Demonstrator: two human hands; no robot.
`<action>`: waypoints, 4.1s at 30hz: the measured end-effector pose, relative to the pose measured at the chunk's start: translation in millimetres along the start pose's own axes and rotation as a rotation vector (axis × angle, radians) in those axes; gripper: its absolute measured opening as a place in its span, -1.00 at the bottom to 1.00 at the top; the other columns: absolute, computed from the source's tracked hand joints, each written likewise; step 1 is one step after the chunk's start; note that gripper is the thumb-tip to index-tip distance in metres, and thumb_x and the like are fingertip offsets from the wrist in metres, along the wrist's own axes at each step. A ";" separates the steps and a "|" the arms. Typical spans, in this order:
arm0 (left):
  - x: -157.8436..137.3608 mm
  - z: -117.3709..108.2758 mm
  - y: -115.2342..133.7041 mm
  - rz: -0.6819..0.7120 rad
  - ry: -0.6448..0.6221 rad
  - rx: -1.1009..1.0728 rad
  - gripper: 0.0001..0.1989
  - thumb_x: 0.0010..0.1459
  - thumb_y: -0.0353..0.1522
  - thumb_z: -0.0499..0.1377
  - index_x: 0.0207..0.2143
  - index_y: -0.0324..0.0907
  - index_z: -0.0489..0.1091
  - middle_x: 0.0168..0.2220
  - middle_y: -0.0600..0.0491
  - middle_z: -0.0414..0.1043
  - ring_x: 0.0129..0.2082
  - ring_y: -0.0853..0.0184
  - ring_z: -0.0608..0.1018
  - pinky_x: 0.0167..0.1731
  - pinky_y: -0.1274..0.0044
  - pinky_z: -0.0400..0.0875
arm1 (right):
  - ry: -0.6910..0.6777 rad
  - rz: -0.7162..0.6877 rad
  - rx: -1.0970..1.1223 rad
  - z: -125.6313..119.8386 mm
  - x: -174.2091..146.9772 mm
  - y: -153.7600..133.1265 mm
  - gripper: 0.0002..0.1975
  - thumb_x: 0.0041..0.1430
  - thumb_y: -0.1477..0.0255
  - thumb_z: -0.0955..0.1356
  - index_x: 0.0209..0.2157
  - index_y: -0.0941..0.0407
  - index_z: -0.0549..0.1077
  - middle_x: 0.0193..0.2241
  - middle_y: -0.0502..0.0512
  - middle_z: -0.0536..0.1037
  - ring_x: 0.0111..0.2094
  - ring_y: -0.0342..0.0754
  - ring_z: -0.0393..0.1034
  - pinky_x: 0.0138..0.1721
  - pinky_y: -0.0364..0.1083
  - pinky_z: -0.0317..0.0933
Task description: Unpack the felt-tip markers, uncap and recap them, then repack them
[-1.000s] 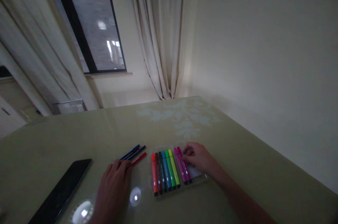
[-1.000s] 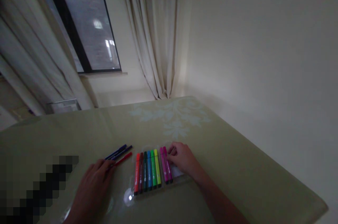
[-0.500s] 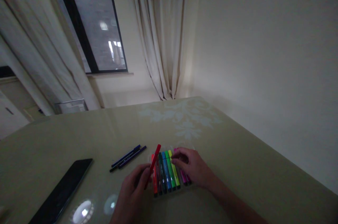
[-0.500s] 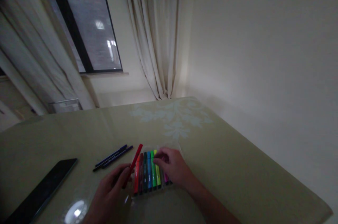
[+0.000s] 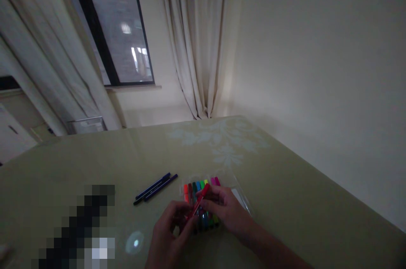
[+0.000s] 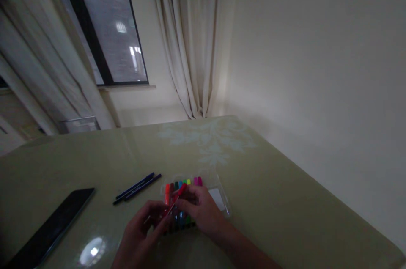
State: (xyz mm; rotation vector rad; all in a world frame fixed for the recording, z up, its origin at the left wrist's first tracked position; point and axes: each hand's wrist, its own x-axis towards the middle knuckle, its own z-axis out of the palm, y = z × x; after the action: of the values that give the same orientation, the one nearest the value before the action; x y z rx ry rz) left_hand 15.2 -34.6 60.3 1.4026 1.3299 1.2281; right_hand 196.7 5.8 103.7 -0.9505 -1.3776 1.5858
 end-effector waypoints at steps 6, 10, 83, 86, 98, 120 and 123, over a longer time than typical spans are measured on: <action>-0.7 -4.1 3.3 0.096 -0.007 0.082 -0.66 0.18 -0.01 0.26 -0.20 -0.07 0.51 -0.31 0.06 0.57 -0.39 0.27 0.57 -0.36 0.49 0.48 | 0.053 0.005 0.026 -1.8 1.0 5.9 -0.52 0.03 0.04 0.54 -0.13 0.09 0.63 -0.24 0.13 0.65 -0.14 0.09 0.55 0.02 0.07 0.36; 13.6 -30.0 2.5 0.179 0.044 0.357 -0.67 0.30 -0.05 0.13 -0.13 -0.05 0.51 -0.23 0.03 0.54 -0.28 0.21 0.55 -0.26 0.41 0.48 | 0.184 0.032 -0.014 -36.4 7.0 1.2 -0.52 0.14 0.16 0.45 0.04 0.09 0.57 -0.20 0.14 0.65 -0.19 0.04 0.53 -0.13 -0.01 0.37; 44.9 -99.5 -25.8 -0.012 0.178 1.161 -0.56 0.35 -0.15 -0.10 0.01 -0.07 0.48 0.07 -0.10 0.49 0.09 -0.03 0.47 0.01 0.15 0.29 | 0.152 0.178 -0.570 -113.7 2.5 -12.3 -0.75 0.12 0.35 0.39 -0.20 0.15 0.63 -0.42 0.06 0.65 -0.40 -0.04 0.53 -0.40 -0.14 0.31; 45.6 -100.3 -27.2 -0.011 0.160 1.175 -0.56 0.36 -0.14 -0.11 0.01 -0.08 0.48 0.06 -0.10 0.50 0.06 -0.01 0.49 0.00 0.18 0.29 | 0.124 0.220 -0.612 -106.8 3.1 -8.1 -0.78 0.13 0.42 0.39 -0.20 0.14 0.62 -0.45 0.05 0.66 -0.44 -0.06 0.54 -0.45 -0.17 0.29; 45.8 -101.4 -28.1 0.049 0.156 1.096 -0.61 0.33 -0.17 -0.06 -0.11 -0.07 0.51 -0.06 -0.06 0.55 -0.05 0.03 0.52 -0.03 0.24 0.34 | 0.264 0.260 -0.805 -98.8 6.8 -3.2 -0.89 0.12 0.53 0.43 -0.46 0.12 0.46 -0.59 0.01 0.55 -0.56 -0.09 0.45 -0.51 -0.17 0.22; 0.9 -14.0 9.6 0.137 -0.098 0.163 -0.69 0.25 -0.04 0.21 -0.17 -0.05 0.54 -0.33 0.03 0.60 -0.36 0.24 0.59 -0.31 0.46 0.50 | 0.086 -0.050 -0.134 -5.3 -4.3 9.0 -0.68 0.23 0.12 0.44 -0.19 0.09 0.58 -0.28 0.05 0.61 -0.21 0.02 0.52 -0.19 -0.07 0.35; 9.0 -27.8 9.6 0.151 -0.041 0.243 -0.64 0.28 -0.02 0.15 -0.09 -0.02 0.53 -0.21 0.00 0.61 -0.26 0.19 0.60 -0.31 0.45 0.52 | 0.145 -0.020 -0.043 -32.6 2.4 -2.5 -0.58 0.16 0.02 0.45 -0.24 0.12 0.54 -0.37 0.05 0.57 -0.37 -0.04 0.51 -0.34 -0.11 0.32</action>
State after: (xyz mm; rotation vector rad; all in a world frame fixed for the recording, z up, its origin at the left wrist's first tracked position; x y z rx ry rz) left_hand -10.7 -28.2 75.7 1.7169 1.4014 1.1562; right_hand 225.9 20.6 102.2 -1.0534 -1.3203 1.4484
